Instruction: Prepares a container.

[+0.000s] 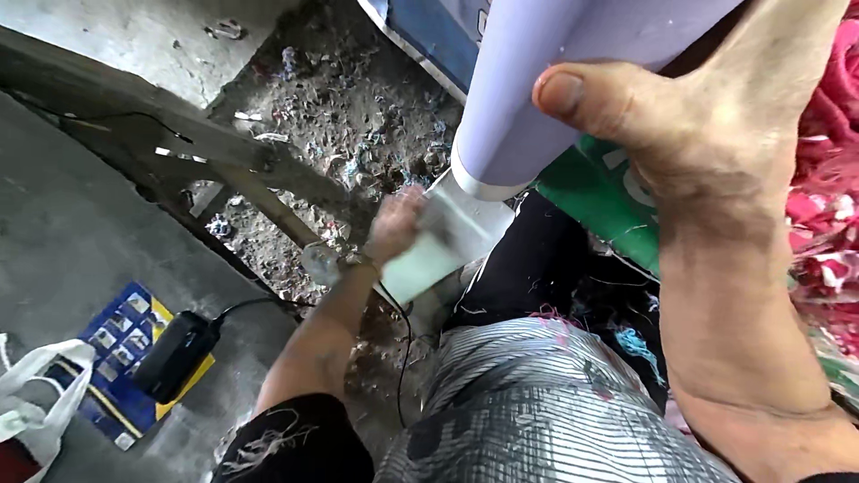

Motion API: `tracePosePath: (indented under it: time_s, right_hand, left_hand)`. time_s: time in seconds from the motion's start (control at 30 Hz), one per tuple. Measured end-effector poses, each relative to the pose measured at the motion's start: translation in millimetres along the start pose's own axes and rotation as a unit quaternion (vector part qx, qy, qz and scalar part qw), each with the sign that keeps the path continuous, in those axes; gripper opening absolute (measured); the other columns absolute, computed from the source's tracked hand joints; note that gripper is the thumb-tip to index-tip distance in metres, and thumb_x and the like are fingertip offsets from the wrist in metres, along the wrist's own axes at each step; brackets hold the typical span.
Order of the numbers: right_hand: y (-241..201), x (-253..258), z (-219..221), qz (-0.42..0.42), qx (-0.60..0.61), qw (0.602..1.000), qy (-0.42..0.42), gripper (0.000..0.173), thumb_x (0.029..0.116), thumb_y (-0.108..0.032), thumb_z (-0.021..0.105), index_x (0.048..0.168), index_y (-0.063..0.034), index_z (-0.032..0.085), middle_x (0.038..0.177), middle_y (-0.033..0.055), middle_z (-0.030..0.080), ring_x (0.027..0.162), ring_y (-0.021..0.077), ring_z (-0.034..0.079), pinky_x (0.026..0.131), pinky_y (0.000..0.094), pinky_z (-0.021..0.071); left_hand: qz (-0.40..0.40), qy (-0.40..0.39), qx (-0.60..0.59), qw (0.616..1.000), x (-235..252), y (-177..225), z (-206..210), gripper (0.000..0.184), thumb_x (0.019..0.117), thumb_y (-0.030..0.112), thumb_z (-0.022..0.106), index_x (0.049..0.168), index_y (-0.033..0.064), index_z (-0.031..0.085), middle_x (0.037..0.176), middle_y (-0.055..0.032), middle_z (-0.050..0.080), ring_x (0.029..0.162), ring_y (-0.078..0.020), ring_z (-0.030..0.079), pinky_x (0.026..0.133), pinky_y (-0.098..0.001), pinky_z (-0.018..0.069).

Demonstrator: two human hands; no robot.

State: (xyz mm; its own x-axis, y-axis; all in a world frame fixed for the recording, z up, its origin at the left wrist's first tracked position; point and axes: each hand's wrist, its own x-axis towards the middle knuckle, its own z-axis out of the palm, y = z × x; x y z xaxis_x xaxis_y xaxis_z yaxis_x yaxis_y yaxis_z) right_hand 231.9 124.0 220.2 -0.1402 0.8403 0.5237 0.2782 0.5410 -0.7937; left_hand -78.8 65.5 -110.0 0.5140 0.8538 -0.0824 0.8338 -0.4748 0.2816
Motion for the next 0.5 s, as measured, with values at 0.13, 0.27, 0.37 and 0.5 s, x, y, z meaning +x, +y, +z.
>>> tracePosePath:
  time_s: [0.13, 0.27, 0.37, 0.5]
  right_hand:
    - [0, -1, -1, 0.003, 0.007, 1.0, -0.014, 0.056, 0.0733, -0.033, 0.088, 0.109, -0.0021, 0.058, 0.101, -0.0014, 0.066, 0.098, 0.0036, 0.068, 0.088, 0.0248, 0.0602]
    - [3, -1, 4, -0.008, 0.003, 1.0, -0.007, 0.065, 0.0742, -0.035, 0.088, 0.116, 0.0032, 0.055, 0.107, 0.0025, 0.065, 0.104, 0.0042, 0.066, 0.094, 0.0248, 0.0573]
    - [3, 1, 7, -0.009, 0.004, 1.0, -0.001, 0.063, 0.0744, -0.034, 0.088, 0.114, 0.0026, 0.056, 0.105, 0.0013, 0.065, 0.102, 0.0025, 0.066, 0.092, 0.0232, 0.0576]
    - [2, 1, 6, -0.001, -0.007, 1.0, -0.017, 0.053, 0.0745, -0.032, 0.087, 0.107, -0.0021, 0.059, 0.098, -0.003, 0.065, 0.096, 0.0005, 0.067, 0.086, 0.0218, 0.0593]
  left_hand:
    - [-0.28, -0.011, 0.083, 0.956, 17, -95, -63, 0.068, 0.1046, 0.033, 0.051, 0.16, -0.0001, 0.028, 0.167, -0.0304, 0.014, 0.156, -0.0486, 0.007, 0.118, -0.0757, -0.0014]
    - [-0.17, 0.018, 0.027, 0.985, 60, 4, -97, 0.051, 0.1045, 0.023, 0.052, 0.15, -0.0005, 0.046, 0.16, -0.0269, 0.036, 0.151, -0.0482, 0.028, 0.12, -0.0722, 0.0144]
    - [0.1, 0.062, -0.111, 0.987, 66, 86, -27, 0.037, 0.1004, 0.015, 0.055, 0.136, 0.007, 0.065, 0.146, -0.0158, 0.059, 0.143, -0.0377, 0.047, 0.12, -0.0663, 0.0232]
    - [0.209, 0.022, -0.125, 0.97, 64, 125, 21, 0.048, 0.1048, 0.028, 0.045, 0.151, 0.0172, 0.053, 0.159, -0.0073, 0.047, 0.15, -0.0275, 0.037, 0.122, -0.0581, 0.0197]
